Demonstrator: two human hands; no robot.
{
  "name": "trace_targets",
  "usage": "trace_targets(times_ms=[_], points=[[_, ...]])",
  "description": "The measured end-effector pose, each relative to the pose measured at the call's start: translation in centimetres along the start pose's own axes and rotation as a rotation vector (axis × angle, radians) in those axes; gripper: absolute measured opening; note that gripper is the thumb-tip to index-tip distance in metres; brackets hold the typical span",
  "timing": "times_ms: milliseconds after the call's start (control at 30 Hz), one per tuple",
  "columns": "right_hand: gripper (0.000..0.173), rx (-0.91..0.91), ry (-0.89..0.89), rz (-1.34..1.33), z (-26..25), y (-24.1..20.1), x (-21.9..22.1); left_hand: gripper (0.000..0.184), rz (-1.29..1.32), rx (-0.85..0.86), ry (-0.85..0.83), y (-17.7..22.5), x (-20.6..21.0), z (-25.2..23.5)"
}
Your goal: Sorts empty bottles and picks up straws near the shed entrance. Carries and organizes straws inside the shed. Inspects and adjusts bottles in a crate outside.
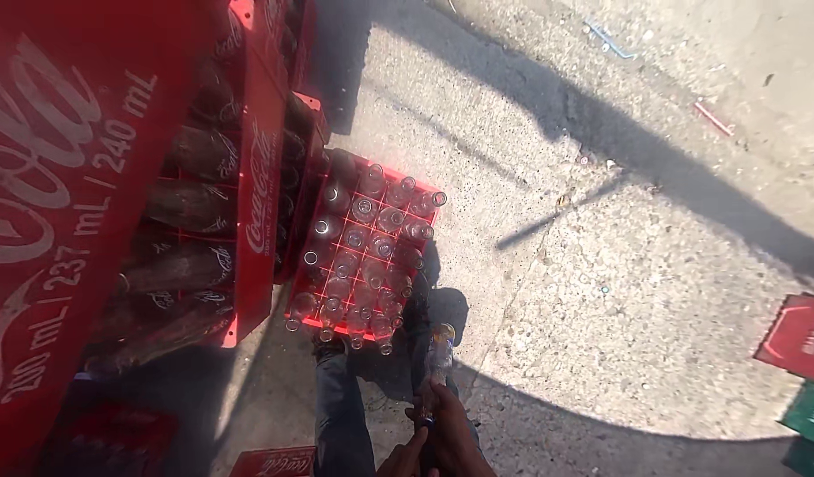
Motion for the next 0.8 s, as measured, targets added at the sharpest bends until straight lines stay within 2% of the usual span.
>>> trace_targets(times_ms=[100, 200, 300, 400, 467, 567, 633, 733, 800], points=[[0.029, -0.113, 0.093, 0.062, -9.9, -1.9, -0.4, 0.035, 0.025, -0.095, 0.007, -1.6, -0.5, -0.2], [0.028, -0.184, 0.137, 0.066, -17.5, -2.3, 2.2, 0.031, 0.027, -0.164, -0.01, -3.7, -1.2, 0.4], [0.044, -0.174, 0.177, 0.158, -22.2, -2.4, 4.5, 0.031, 0.021, -0.238, -0.022, -6.3, -1.6, 0.5], [0.048, -0.14, 0.189, 0.18, -25.9, -2.0, 3.2, 0.031, 0.024, -0.275, -0.032, -7.2, -2.2, 0.0], [0.042, -0.147, 0.16, 0.095, -26.8, -2.0, 2.6, 0.029, 0.06, -0.272, -0.002, -7.5, -2.8, -0.9], [0.036, -0.097, 0.149, 0.114, -22.6, -2.3, 0.4, 0.029, 0.106, -0.281, 0.013, -6.9, -3.0, -1.3], [0.039, -0.109, 0.085, 0.233, -16.1, -2.9, 0.5, 0.029, 0.149, -0.283, 0.019, -6.6, -3.3, -1.0], [0.056, -0.303, 0.013, 0.501, -2.7, -3.0, 2.0, 0.028, 0.239, -0.309, 0.038, -7.3, -4.0, 0.3], [0.067, -0.497, -0.108, 0.662, 4.1, -2.4, 3.6, 0.025, 0.286, -0.298, 0.078, -8.1, -5.1, 1.0]])
Point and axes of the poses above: each hand's wrist, its own z-axis away from the middle knuckle, its own x-axis out of the palm, y = z × x, the point moved 8 cm from there along -z, towards the middle knuckle, and after that the axes turned 13 degrees about -y, right-handed, at the moved point
